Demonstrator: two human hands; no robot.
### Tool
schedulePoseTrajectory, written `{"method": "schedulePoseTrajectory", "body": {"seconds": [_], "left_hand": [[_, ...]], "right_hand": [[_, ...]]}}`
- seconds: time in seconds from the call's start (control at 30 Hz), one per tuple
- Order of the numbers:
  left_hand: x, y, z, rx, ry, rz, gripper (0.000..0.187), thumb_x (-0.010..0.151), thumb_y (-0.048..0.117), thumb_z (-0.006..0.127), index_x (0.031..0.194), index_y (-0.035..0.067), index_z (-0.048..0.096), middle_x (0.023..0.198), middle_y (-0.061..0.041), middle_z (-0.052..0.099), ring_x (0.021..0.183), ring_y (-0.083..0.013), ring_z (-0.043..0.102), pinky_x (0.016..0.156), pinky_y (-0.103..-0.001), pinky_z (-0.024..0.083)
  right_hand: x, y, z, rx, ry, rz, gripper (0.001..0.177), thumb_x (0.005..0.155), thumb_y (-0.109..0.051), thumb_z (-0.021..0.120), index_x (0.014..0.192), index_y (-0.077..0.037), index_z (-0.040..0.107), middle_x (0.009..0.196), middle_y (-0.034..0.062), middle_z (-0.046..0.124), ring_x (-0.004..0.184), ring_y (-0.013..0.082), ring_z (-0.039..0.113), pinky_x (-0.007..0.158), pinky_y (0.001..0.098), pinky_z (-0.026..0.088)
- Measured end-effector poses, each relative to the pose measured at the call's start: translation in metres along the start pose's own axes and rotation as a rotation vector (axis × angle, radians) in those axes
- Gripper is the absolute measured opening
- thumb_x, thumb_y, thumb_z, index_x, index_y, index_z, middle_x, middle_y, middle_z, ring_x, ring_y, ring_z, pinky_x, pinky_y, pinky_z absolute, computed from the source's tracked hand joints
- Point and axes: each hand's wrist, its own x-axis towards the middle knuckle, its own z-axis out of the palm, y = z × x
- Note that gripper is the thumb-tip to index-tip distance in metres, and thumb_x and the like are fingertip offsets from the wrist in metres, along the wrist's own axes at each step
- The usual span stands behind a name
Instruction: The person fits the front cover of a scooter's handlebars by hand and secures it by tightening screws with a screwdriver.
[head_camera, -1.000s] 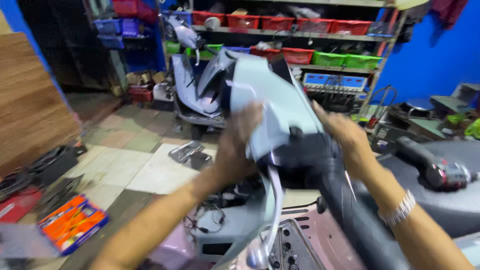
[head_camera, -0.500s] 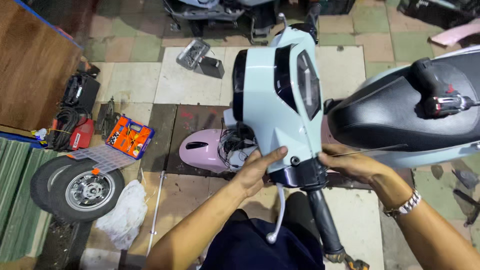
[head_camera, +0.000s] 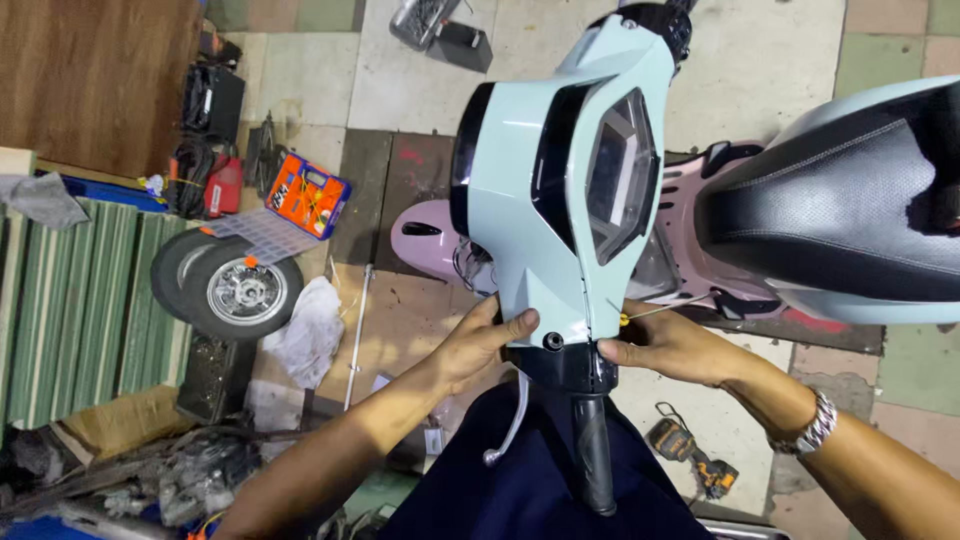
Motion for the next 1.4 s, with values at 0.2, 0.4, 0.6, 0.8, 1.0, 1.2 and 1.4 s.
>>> {"method": "schedulePoseTrajectory", "body": {"seconds": [0.2, 0.4, 0.6, 0.8, 1.0, 1.2, 1.4], "left_hand": [[-0.009, 0.005, 0.015, 0.296, -0.187, 0.182, 0.098, 0.076, 0.017, 0.088, 0.155, 0.001, 0.032, 0.145, -0.014, 0.053, 0.138, -0.0253, 0.049, 0.117, -0.041, 0.039], [-0.014, 0.0, 0.031, 0.363, -0.036, 0.206, 0.098, 0.073, 0.018, 0.091, 0.152, 0.0, 0.036, 0.142, -0.015, 0.057, 0.138, -0.0259, 0.052, 0.119, -0.041, 0.04], [0.004, -0.001, -0.005, 0.096, -0.098, -0.026, 0.091, 0.079, 0.026, 0.083, 0.151, 0.002, 0.033, 0.142, -0.016, 0.057, 0.136, -0.0275, 0.052, 0.113, -0.046, 0.044], [0.033, -0.009, -0.02, -0.105, -0.175, -0.035, 0.081, 0.088, 0.032, 0.077, 0.149, -0.003, 0.038, 0.14, -0.019, 0.058, 0.135, -0.0308, 0.053, 0.112, -0.048, 0.047], [0.024, 0.006, -0.014, -0.03, -0.125, -0.072, 0.08, 0.085, 0.036, 0.078, 0.147, -0.001, 0.043, 0.139, -0.015, 0.06, 0.136, -0.0296, 0.052, 0.113, -0.047, 0.043], [0.028, 0.015, -0.015, 0.082, -0.19, -0.075, 0.085, 0.081, 0.039, 0.081, 0.146, -0.003, 0.045, 0.138, -0.017, 0.061, 0.138, -0.0297, 0.05, 0.114, -0.047, 0.041], [0.02, 0.019, -0.011, 0.11, -0.163, -0.077, 0.088, 0.08, 0.042, 0.082, 0.145, -0.005, 0.046, 0.136, -0.019, 0.062, 0.133, -0.0322, 0.055, 0.109, -0.047, 0.047]], "right_hand": [[-0.008, 0.007, -0.005, -0.087, -0.067, -0.099, 0.106, 0.071, -0.045, 0.087, 0.151, 0.002, 0.037, 0.148, 0.0197, 0.056, 0.139, 0.0288, 0.05, 0.115, 0.0412, 0.035], [-0.013, -0.006, 0.005, -0.165, 0.022, -0.068, 0.106, 0.068, -0.048, 0.086, 0.151, 0.0, 0.038, 0.146, 0.0178, 0.056, 0.14, 0.029, 0.05, 0.116, 0.0408, 0.033], [0.013, 0.005, -0.024, 0.029, -0.028, 0.105, 0.099, 0.077, -0.054, 0.076, 0.15, 0.005, 0.042, 0.147, 0.0223, 0.055, 0.14, 0.0284, 0.05, 0.116, 0.0403, 0.037], [0.017, 0.002, -0.017, 0.195, 0.119, 0.134, 0.09, 0.079, -0.051, 0.074, 0.141, 0.009, 0.048, 0.137, 0.0261, 0.065, 0.133, 0.031, 0.059, 0.112, 0.0397, 0.042], [0.009, -0.023, -0.013, 0.071, 0.175, 0.251, 0.084, 0.076, -0.054, 0.072, 0.134, 0.005, 0.06, 0.122, 0.0229, 0.073, 0.119, 0.0283, 0.069, 0.104, 0.0376, 0.05], [0.009, -0.018, -0.018, 0.12, 0.135, 0.215, 0.085, 0.074, -0.054, 0.076, 0.134, 0.005, 0.059, 0.121, 0.0226, 0.075, 0.117, 0.0272, 0.069, 0.102, 0.0373, 0.051], [0.011, -0.025, -0.023, 0.071, 0.115, 0.239, 0.087, 0.071, -0.054, 0.077, 0.134, 0.004, 0.059, 0.121, 0.0207, 0.075, 0.115, 0.0268, 0.07, 0.098, 0.037, 0.054]]}}
